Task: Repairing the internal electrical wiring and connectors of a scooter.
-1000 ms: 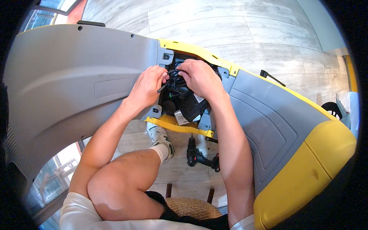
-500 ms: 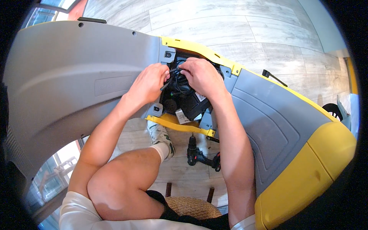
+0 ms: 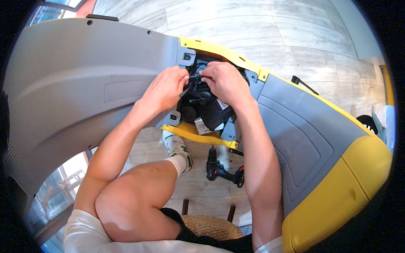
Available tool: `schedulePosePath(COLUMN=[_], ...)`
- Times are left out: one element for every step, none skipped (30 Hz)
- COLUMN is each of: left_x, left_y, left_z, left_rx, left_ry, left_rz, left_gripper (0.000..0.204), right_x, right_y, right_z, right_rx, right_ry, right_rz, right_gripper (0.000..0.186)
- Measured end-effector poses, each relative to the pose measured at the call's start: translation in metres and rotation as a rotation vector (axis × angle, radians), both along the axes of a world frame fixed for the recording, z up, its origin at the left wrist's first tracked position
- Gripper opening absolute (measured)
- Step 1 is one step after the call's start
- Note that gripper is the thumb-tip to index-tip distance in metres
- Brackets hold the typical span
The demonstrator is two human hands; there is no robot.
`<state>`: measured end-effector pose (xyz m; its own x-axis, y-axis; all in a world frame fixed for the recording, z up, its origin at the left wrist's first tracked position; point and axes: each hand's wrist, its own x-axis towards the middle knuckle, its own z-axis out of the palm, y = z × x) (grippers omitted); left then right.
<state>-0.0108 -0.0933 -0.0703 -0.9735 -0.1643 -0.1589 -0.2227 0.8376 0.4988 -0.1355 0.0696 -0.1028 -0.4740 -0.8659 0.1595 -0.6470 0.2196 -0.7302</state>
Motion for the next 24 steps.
schedulePosePath(left_x=[0.0, 0.0, -0.001, -0.001, -0.001, -0.001, -0.001, -0.001, -0.001, -0.001, -0.001, -0.001, 0.0, 0.001, 0.002, 0.003, 0.005, 0.005, 0.006, 0.007, 0.007, 0.008, 0.01, 0.011], left_y=[0.0, 0.0, 0.001, 0.001, 0.001, 0.001, 0.001, 0.001, 0.001, 0.001, 0.0, -0.001, -0.001, -0.002, -0.002, -0.003, -0.004, -0.004, -0.004, -0.003, -0.003, -0.003, -0.003, -0.003], left_z=[0.0, 0.0, 0.0, 0.0, 0.0, 0.0, 0.0, 0.0, -0.001, -0.001, -0.002, -0.003, -0.004, -0.005, -0.006, -0.007, -0.008, -0.008, -0.009, -0.01, -0.01, -0.01, -0.01, -0.01], left_rx=[-0.004, -0.001, 0.003, 0.001, -0.002, -0.002, -0.004, -0.005, -0.006, -0.006, -0.003, 0.002, -0.001, 0.052, 0.105, 0.105, 0.194, 0.285, 0.282, 0.328, 0.381, 0.374, 0.3, 0.227], left_ry=[-0.012, -0.006, 0.01, 0.0, 0.006, 0.01, 0.011, -0.004, -0.019, -0.019, -0.007, 0.021, 0.004, 0.085, 0.165, 0.164, 0.147, 0.129, 0.13, 0.136, 0.137, 0.144, 0.176, 0.227], left_rz=[0.006, 0.012, 0.013, 0.018, 0.024, 0.026, 0.03, 0.033, 0.035, 0.035, 0.034, 0.027, 0.033, 0.071, 0.109, 0.108, 0.169, 0.232, 0.23, 0.262, 0.292, 0.294, 0.25, 0.197], left_gripper=[0.022, 0.022, 0.023, 0.023, 0.023, 0.024, 0.024, 0.024, 0.024, 0.024, 0.023, 0.022, 0.022, 0.02, 0.018, 0.018, 0.016, 0.017, 0.017, 0.018, 0.019, 0.019, 0.018, 0.017], right_x=[0.0, 0.0, 0.0, 0.0, 0.0, 0.0, 0.0, 0.0, 0.0, 0.0, 0.0, 0.0, 0.0, 0.0, 0.0, 0.0, 0.0, 0.0, 0.0, 0.0, 0.0, 0.0, 0.0, 0.0], right_y=[0.0, 0.0, 0.0, 0.0, 0.0, 0.0, 0.0, 0.0, 0.0, 0.0, 0.0, 0.0, 0.0, 0.0, -0.001, -0.001, -0.001, -0.001, -0.001, -0.001, -0.001, -0.001, -0.001, -0.001], right_z=[0.0, 0.0, 0.0, -0.001, -0.001, -0.001, -0.001, -0.001, -0.001, -0.001, -0.001, -0.001, -0.001, -0.001, -0.001, -0.001, -0.001, -0.001, -0.002, -0.002, -0.002, -0.002, -0.002, -0.002], right_rx=[0.01, -0.001, -0.003, -0.005, -0.004, -0.016, -0.013, -0.028, -0.023, -0.018, -0.018, -0.014, -0.009, -0.009, 0.004, 0.016, 0.016, 0.01, 0.016, 0.005, 0.006, 0.015, 0.008, 0.01], right_ry=[-0.005, -0.004, -0.008, -0.013, -0.015, -0.012, -0.01, -0.011, -0.012, -0.014, -0.014, -0.018, -0.022, -0.022, -0.023, -0.024, -0.024, -0.012, 0.002, 0.0, -0.006, -0.01, -0.012, -0.01], right_rz=[-0.005, 0.004, 0.004, 0.003, 0.003, 0.007, 0.003, 0.011, 0.012, 0.013, 0.013, 0.016, 0.018, 0.018, 0.019, 0.021, 0.02, 0.017, 0.007, 0.014, 0.018, 0.016, 0.022, 0.024], right_gripper=[0.014, 0.014, 0.014, 0.015, 0.015, 0.015, 0.015, 0.015, 0.015, 0.016, 0.016, 0.016, 0.017, 0.017, 0.017, 0.018, 0.018, 0.018, 0.019, 0.019, 0.019, 0.018, 0.018, 0.018])
